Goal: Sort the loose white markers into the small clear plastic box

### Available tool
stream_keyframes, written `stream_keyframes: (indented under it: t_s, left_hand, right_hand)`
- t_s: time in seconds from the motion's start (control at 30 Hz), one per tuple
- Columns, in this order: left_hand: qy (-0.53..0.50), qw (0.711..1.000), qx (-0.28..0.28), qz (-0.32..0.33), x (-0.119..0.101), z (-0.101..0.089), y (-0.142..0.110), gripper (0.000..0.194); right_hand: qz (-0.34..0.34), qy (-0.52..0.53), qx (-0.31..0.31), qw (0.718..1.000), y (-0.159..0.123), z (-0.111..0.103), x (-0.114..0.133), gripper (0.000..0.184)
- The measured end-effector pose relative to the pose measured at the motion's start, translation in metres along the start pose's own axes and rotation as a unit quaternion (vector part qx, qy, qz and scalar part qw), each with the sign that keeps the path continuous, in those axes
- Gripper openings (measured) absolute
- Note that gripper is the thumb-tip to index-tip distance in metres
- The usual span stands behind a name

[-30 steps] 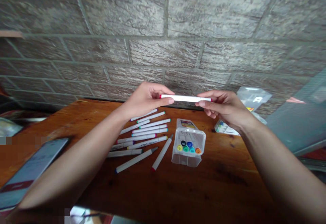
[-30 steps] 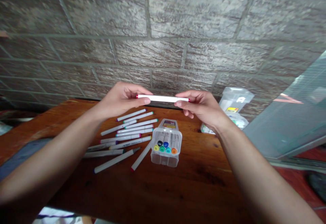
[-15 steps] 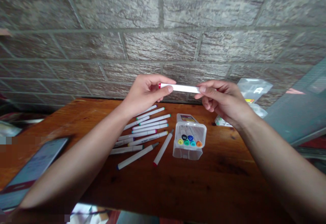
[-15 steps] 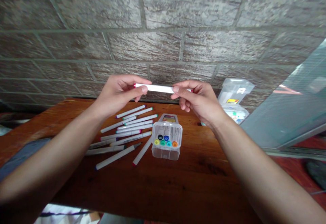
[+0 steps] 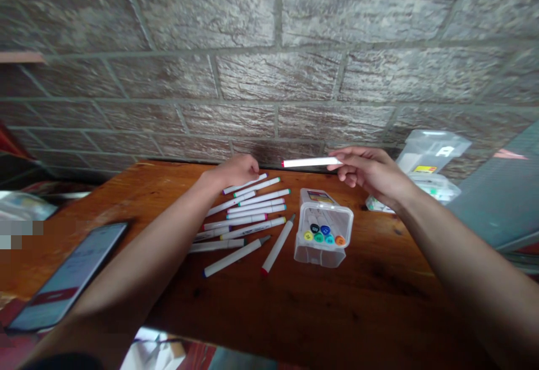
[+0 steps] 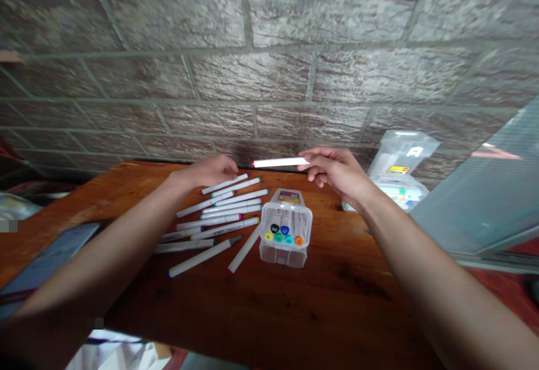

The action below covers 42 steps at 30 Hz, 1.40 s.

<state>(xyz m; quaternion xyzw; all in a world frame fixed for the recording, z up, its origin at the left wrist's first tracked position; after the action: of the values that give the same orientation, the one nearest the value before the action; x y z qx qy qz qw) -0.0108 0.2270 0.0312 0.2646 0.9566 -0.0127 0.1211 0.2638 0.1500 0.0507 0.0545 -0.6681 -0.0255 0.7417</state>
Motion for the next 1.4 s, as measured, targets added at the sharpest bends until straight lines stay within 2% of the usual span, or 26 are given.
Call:
stream_keyframes:
  t_s: [0.1,0.2,0.3,0.43,0.53,0.63,0.77,0.87,1.0,1.07,1.17,1.23,1.33,1.4]
  left_hand:
    - [0.039,0.998,0.038,-0.023,0.017,0.022,0.003,0.013]
    - [0.063,0.996,0.061,-0.032,0.026,0.034,0.006,0.009]
    - [0.074,0.995,0.057,-0.038,0.030,0.033,0.008,0.008]
    - [0.062,0.997,0.029,-0.029,0.025,0.017,0.006,0.011]
    - [0.030,0.999,-0.015,-0.003,0.013,-0.003,0.004,0.015]
    - [-0.021,0.999,-0.028,0.041,-0.006,-0.014,0.001,0.013]
    - [-0.114,0.987,-0.001,0.110,-0.034,-0.016,-0.004,0.010]
    - [-0.183,0.974,0.017,0.132,-0.046,-0.017,-0.008,0.016]
    - [-0.332,0.931,0.052,0.142,-0.059,-0.018,-0.016,0.019]
    - [-0.349,0.922,0.067,0.153,-0.068,-0.018,-0.022,0.020]
    - [-0.347,0.917,0.088,0.174,-0.084,-0.019,-0.030,0.024]
    - [-0.335,0.919,0.090,0.188,-0.094,-0.022,-0.036,0.026]
    - [-0.295,0.928,0.053,0.219,-0.108,-0.033,-0.042,0.025]
    - [-0.291,0.930,0.017,0.225,-0.113,-0.042,-0.044,0.023]
  right_hand:
    - [0.008,-0.020,-0.020,1.000,0.009,-0.012,-0.018,0.030]
    - [0.014,-0.036,-0.041,0.998,0.017,-0.023,-0.040,0.032]
    - [0.023,-0.051,-0.052,0.997,0.021,-0.031,-0.059,0.035]
    - [0.030,-0.071,-0.050,0.996,0.027,-0.031,-0.073,0.035]
    - [0.038,-0.090,-0.020,0.995,0.043,-0.018,-0.075,0.032]
    - [0.056,-0.108,0.033,0.992,0.063,0.002,-0.077,0.029]
    - [0.075,-0.124,0.107,0.984,0.077,0.028,-0.081,0.032]
    - [0.077,-0.140,0.154,0.975,0.078,0.043,-0.089,0.032]
    - [0.077,-0.156,0.193,0.966,0.080,0.059,-0.100,0.033]
    - [0.072,-0.162,0.198,0.964,0.081,0.065,-0.101,0.032]
    - [0.054,-0.164,0.186,0.967,0.081,0.067,-0.092,0.032]
    - [0.028,-0.153,0.155,0.976,0.078,0.062,-0.074,0.035]
    - [-0.030,-0.115,0.080,0.990,0.063,0.043,-0.026,0.044]
    - [-0.052,-0.081,0.056,0.994,0.044,0.034,0.010,0.059]
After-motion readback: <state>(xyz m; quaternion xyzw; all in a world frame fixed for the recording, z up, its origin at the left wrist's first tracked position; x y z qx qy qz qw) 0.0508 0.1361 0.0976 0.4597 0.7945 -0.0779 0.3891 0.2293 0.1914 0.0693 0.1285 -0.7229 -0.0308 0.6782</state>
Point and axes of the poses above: each hand's wrist, its own y-axis towards the middle knuckle, its own z-axis out of the palm, x = y × z, the point moved 10 cm from there along y, towards the middle knuckle, and after that the axes turned 7 degrees about y, right-handed, at the moved point
